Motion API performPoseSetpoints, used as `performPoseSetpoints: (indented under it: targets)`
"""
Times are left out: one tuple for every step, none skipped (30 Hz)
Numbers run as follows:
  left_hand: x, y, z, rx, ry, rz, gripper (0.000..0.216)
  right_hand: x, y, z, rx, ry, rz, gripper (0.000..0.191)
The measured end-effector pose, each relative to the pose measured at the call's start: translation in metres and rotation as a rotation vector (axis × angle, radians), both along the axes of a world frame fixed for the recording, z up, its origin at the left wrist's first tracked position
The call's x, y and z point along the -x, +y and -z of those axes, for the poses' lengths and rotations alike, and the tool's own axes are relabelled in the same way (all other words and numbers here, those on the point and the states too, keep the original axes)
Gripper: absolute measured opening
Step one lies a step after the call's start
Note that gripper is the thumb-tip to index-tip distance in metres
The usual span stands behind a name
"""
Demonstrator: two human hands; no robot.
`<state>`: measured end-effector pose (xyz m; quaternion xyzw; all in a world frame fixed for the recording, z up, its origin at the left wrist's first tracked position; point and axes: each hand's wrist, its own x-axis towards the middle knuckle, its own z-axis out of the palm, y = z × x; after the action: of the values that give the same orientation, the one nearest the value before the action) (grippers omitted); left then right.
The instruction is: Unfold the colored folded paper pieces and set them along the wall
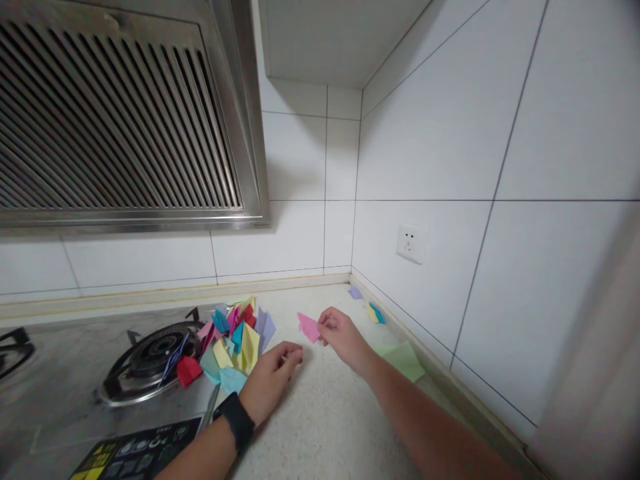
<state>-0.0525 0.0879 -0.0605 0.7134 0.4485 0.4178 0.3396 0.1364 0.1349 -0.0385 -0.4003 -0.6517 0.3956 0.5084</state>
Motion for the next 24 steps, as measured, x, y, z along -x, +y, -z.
performPoseSetpoints:
  targets:
    - [-0.002,0.003,-0.001,0.042,-0.072,-0.022,0.040,0.004,-0.003,0.001,0.002,0.016,-0.031,0.009]
    - [-0.005,0.006,-0.003,0.082,-0.133,-0.048,0.042,0.007,-0.005,0.002,0.002,0.020,-0.056,0.009]
    - [-0.007,0.010,-0.004,0.117,-0.183,-0.078,0.043,0.010,-0.006,0.004,0.000,0.028,-0.069,0.009]
    - [-0.010,0.014,-0.005,0.145,-0.222,-0.104,0.044,0.011,-0.007,0.005,-0.001,0.031,-0.077,0.008]
    - [-0.013,0.019,-0.005,0.171,-0.251,-0.121,0.044,0.011,-0.006,0.007,-0.007,0.034,-0.074,0.008]
    - [-0.016,0.024,-0.006,0.196,-0.271,-0.126,0.043,0.010,-0.004,0.009,-0.015,0.032,-0.066,0.007]
    - [-0.020,0.029,-0.006,0.216,-0.282,-0.122,0.042,0.007,-0.001,0.010,-0.026,0.022,-0.050,0.006]
    - [-0.024,0.035,-0.007,0.229,-0.284,-0.116,0.042,0.003,0.002,0.011,-0.038,0.004,-0.021,0.005]
    - [-0.030,0.042,-0.007,0.231,-0.279,-0.112,0.042,-0.002,0.005,0.011,-0.049,-0.023,0.020,0.005]
    - [-0.037,0.050,-0.007,0.222,-0.271,-0.112,0.041,-0.007,0.008,0.011,-0.065,-0.050,0.079,0.005]
    - [-0.044,0.059,-0.008,0.206,-0.260,-0.118,0.040,-0.013,0.011,0.010,-0.096,-0.069,0.166,0.005]
    - [-0.053,0.070,-0.009,0.187,-0.253,-0.128,0.039,-0.018,0.012,0.008,-0.147,-0.075,0.278,0.005]
    - [-0.062,0.082,-0.010,0.172,-0.251,-0.135,0.037,-0.022,0.013,0.005,-0.216,-0.073,0.394,0.006]
    - [-0.073,0.094,-0.011,0.172,-0.243,-0.144,0.036,-0.026,0.013,0.003,-0.298,-0.067,0.499,0.007]
    - [-0.083,0.108,-0.012,0.168,-0.234,-0.157,0.034,-0.028,0.012,0.001,-0.382,-0.058,0.580,0.008]
    - [-0.093,0.121,-0.013,0.167,-0.234,-0.156,0.033,-0.029,0.010,-0.002,-0.456,-0.054,0.634,0.010]
    - [-0.104,0.135,-0.013,0.173,-0.233,-0.150,0.032,-0.030,0.008,-0.004,-0.511,-0.062,0.651,0.011]
    - [-0.114,0.149,-0.013,0.180,-0.229,-0.146,0.031,-0.030,0.005,-0.005,-0.547,-0.072,0.653,0.012]
    - [-0.124,0.162,-0.013,0.187,-0.224,-0.138,0.030,-0.030,0.001,-0.007,-0.572,-0.093,0.655,0.012]
    - [-0.133,0.174,-0.012,0.193,-0.220,-0.132,0.029,-0.030,-0.001,-0.008,-0.592,-0.139,0.657,0.012]
    - [-0.142,0.185,-0.010,0.196,-0.215,-0.125,0.028,-0.030,-0.004,-0.009,-0.608,-0.199,0.660,0.011]
    - [-0.150,0.196,-0.008,0.200,-0.210,-0.118,0.026,-0.031,-0.005,-0.010,-0.624,-0.258,0.662,0.011]
    - [-0.158,0.206,-0.005,0.204,-0.204,-0.109,0.025,-0.032,-0.006,-0.011,-0.641,-0.306,0.661,0.012]
    - [-0.165,0.215,-0.003,0.208,-0.197,-0.100,0.023,-0.034,-0.007,-0.011,-0.657,-0.343,0.657,0.013]
